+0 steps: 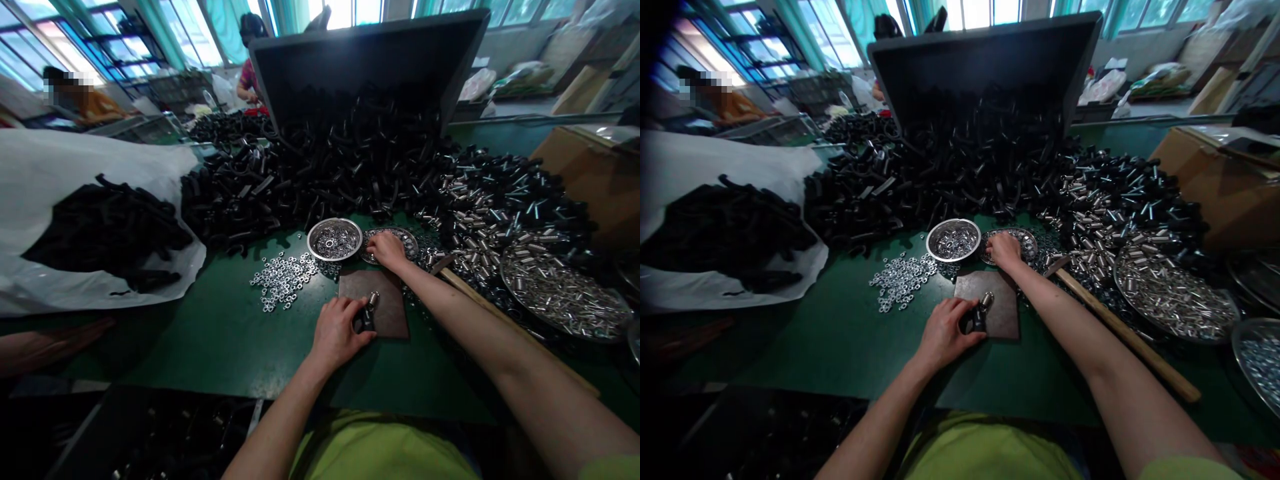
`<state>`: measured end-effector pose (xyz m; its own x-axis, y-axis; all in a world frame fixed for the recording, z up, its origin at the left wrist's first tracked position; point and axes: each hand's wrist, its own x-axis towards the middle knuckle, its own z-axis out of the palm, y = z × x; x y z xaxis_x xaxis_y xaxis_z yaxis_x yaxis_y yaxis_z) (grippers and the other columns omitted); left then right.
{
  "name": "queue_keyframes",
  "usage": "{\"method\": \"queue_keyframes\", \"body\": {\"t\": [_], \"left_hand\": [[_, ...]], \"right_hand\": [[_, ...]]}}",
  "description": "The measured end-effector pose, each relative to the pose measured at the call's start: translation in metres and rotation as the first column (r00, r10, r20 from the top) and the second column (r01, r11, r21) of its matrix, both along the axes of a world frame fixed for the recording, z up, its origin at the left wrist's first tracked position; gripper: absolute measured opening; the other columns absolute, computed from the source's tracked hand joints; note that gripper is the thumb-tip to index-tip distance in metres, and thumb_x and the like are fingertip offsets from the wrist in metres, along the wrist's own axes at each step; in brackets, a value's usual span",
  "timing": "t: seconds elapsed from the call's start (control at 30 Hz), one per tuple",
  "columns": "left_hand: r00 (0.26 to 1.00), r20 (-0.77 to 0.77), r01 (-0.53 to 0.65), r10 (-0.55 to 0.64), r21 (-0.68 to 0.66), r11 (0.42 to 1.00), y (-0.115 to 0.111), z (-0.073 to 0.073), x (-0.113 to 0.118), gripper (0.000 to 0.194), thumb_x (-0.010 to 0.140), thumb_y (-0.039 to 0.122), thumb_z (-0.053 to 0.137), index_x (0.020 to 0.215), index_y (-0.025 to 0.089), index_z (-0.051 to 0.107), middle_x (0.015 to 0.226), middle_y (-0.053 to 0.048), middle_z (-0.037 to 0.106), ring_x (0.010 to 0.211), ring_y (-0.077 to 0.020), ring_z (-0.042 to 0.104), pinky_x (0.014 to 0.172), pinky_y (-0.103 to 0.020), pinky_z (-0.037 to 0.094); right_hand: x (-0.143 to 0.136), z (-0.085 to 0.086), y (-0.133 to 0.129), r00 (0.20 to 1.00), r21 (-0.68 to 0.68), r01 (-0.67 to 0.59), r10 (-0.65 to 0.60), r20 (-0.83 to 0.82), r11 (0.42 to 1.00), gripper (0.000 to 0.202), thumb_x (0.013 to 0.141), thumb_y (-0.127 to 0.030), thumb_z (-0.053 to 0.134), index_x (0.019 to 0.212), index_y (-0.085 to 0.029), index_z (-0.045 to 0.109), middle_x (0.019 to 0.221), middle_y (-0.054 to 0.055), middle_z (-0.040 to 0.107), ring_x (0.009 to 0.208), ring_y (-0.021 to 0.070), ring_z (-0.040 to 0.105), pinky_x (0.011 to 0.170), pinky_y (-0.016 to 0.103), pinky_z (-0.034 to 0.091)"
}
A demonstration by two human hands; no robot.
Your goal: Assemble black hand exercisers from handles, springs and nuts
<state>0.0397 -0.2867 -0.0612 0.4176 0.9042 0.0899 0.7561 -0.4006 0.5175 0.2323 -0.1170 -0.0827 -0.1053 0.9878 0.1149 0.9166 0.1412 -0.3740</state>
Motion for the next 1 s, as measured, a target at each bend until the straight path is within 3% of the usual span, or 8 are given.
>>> {"method": "queue_keyframes", "body": {"t": [0.17, 0.27, 0.33, 0.4, 0.47, 0.53, 0.73, 1.0], "left_hand": [[0.992, 0.120, -0.024, 0.028, -0.028, 0.999, 0.002, -0.002, 0.002, 0.060, 0.064, 0.041, 0.075, 0.119, 0.022, 0.058, 0.105, -0.007, 0.062, 0.100, -0.0264, 0.053, 0.088, -0.040, 0.042], [0.899, 0.373, -0.155, 0.228, -0.215, 0.964, 0.005, 0.000, 0.002, 0.059, 0.061, 0.041, 0.077, 0.113, 0.020, 0.061, 0.105, -0.008, 0.064, 0.100, -0.0260, 0.056, 0.092, -0.041, 0.042], [0.696, 0.563, -0.165, 0.445, -0.478, 0.863, 0.006, 0.004, -0.001, 0.056, 0.062, 0.041, 0.077, 0.112, 0.018, 0.062, 0.101, -0.007, 0.066, 0.094, -0.0227, 0.060, 0.088, -0.037, 0.046], [0.409, 0.630, -0.013, 0.661, -0.720, 0.694, 0.006, 0.009, -0.005, 0.049, 0.067, 0.043, 0.073, 0.107, 0.017, 0.063, 0.090, -0.006, 0.066, 0.079, -0.0178, 0.063, 0.077, -0.033, 0.052], [0.163, 0.560, 0.203, 0.812, -0.825, 0.528, 0.003, 0.014, -0.009, 0.040, 0.072, 0.044, 0.068, 0.099, 0.015, 0.063, 0.082, -0.005, 0.065, 0.068, -0.0141, 0.062, 0.067, -0.029, 0.054], [0.031, 0.472, 0.365, 0.881, -0.826, 0.430, -0.001, 0.018, -0.012, 0.035, 0.076, 0.043, 0.065, 0.093, 0.013, 0.062, 0.078, -0.005, 0.065, 0.064, -0.0128, 0.062, 0.063, -0.028, 0.056], [-0.032, 0.448, 0.521, 0.893, -0.755, 0.398, -0.016, 0.027, -0.008, 0.032, 0.084, 0.040, 0.056, 0.095, 0.010, 0.061, 0.079, -0.008, 0.066, 0.068, -0.0153, 0.066, 0.069, -0.033, 0.058], [-0.004, 0.465, 0.447, 0.885, -0.791, 0.418, -0.019, 0.024, -0.006, 0.029, 0.079, 0.038, 0.062, 0.092, 0.012, 0.064, 0.078, -0.006, 0.066, 0.065, -0.0133, 0.063, 0.066, -0.030, 0.058]], "right_hand": [[0.007, 0.012, -0.008, 0.982, 0.021, 0.054, -0.049, -0.183, 0.998, 0.016, 0.079, -0.020, 0.055, 0.084, -0.019, 0.070, 0.088, 0.006, 0.070, 0.091, 0.0203, 0.059, 0.083, 0.031, 0.042], [0.012, 0.023, -0.030, 0.943, 0.022, 0.081, -0.070, -0.326, 0.996, 0.020, 0.080, -0.016, 0.047, 0.087, -0.016, 0.065, 0.082, 0.005, 0.070, 0.079, 0.0169, 0.062, 0.075, 0.029, 0.045], [0.013, 0.031, -0.057, 0.912, 0.020, 0.080, -0.066, -0.405, 0.997, 0.020, 0.081, -0.017, 0.043, 0.090, -0.016, 0.061, 0.077, 0.003, 0.069, 0.072, 0.0154, 0.062, 0.068, 0.027, 0.047], [0.011, 0.037, -0.089, 0.837, 0.000, 0.038, -0.031, -0.546, 0.999, 0.017, 0.083, -0.022, 0.045, 0.095, -0.018, 0.056, 0.076, 0.002, 0.069, 0.067, 0.0147, 0.062, 0.063, 0.027, 0.047], [0.005, 0.040, -0.123, 0.672, -0.040, -0.060, 0.011, -0.741, 0.997, 0.013, 0.083, -0.028, 0.050, 0.093, -0.021, 0.053, 0.079, 0.002, 0.070, 0.065, 0.0145, 0.061, 0.060, 0.027, 0.047], [-0.005, 0.042, -0.150, 0.548, -0.075, -0.151, 0.020, -0.836, 0.986, 0.010, 0.082, -0.031, 0.056, 0.087, -0.022, 0.055, 0.081, 0.003, 0.070, 0.065, 0.0148, 0.061, 0.059, 0.027, 0.047], [-0.028, 0.041, -0.170, 0.578, 0.077, -0.198, 0.180, -0.796, 0.977, 0.003, 0.076, -0.025, 0.065, 0.073, -0.023, 0.065, 0.077, 0.002, 0.064, 0.077, 0.0178, 0.060, 0.069, 0.032, 0.046], [-0.029, 0.044, -0.168, 0.678, 0.125, -0.196, 0.227, -0.699, 0.972, 0.006, 0.079, -0.020, 0.062, 0.073, -0.023, 0.062, 0.075, 0.001, 0.062, 0.074, 0.0172, 0.059, 0.068, 0.030, 0.045]]}}
